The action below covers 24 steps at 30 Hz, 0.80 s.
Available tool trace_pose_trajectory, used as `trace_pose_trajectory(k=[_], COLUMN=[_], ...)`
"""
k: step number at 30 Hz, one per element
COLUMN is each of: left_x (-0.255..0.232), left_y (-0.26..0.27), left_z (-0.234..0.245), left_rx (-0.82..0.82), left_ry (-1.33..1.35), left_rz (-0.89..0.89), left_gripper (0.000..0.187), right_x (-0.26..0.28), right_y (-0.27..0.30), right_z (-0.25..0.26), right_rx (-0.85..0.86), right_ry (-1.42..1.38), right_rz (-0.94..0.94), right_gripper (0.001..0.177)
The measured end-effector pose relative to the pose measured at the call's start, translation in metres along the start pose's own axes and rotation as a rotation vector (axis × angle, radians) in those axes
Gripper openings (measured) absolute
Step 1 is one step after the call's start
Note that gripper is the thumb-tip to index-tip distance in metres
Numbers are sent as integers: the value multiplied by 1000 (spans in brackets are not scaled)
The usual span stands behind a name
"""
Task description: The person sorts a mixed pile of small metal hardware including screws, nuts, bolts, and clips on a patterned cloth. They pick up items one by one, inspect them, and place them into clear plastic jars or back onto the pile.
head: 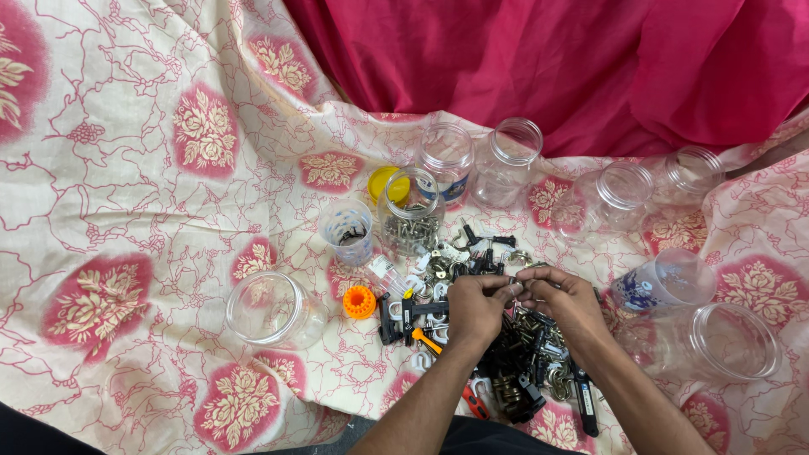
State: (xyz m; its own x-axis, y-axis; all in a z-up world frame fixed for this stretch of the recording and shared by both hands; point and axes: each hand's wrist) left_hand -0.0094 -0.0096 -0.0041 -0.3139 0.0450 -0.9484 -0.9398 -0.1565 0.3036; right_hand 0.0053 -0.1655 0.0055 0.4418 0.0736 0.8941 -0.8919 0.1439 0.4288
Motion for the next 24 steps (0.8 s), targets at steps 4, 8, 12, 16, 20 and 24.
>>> trace_pose_trajectory(k=[4, 8, 12, 16, 20, 24], left_x=[-4, -3, 2, 2, -4, -12], left_y=[1, 0, -3, -6, -9, -10], left_z=[1, 2, 3, 6, 10, 8], left_rx=[-1, -11, -51, -123, -141, -124], left_ry=[-87, -78, 20, -101, -56, 71], left_rz=[-11, -32, -77, -65, -79, 13], left_gripper=[24, 22, 19, 20, 23, 26], right_x=[1, 2, 2, 2, 4, 12], right_y=[-1, -2, -3, -8, -10, -9], right_z=[0, -2, -5, -7, -9, -12], right_rx=[-5, -7, 9, 45, 39, -8], right_ry=[-12, -11, -39, -99, -171, -136], right_rz=[-6, -16, -17, 1, 20, 56], right_gripper=[20, 21, 22, 27, 26, 26])
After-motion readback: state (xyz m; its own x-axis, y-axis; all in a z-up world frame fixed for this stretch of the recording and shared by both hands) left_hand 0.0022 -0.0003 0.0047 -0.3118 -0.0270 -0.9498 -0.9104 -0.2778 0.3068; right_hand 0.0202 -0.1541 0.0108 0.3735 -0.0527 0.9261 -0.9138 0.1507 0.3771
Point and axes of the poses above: each hand's wrist, its own y-axis away from the middle knuckle, its own z-axis out of the back of the hand, x = y × z, and after that the axes turned 6 degrees about -x, right-handed
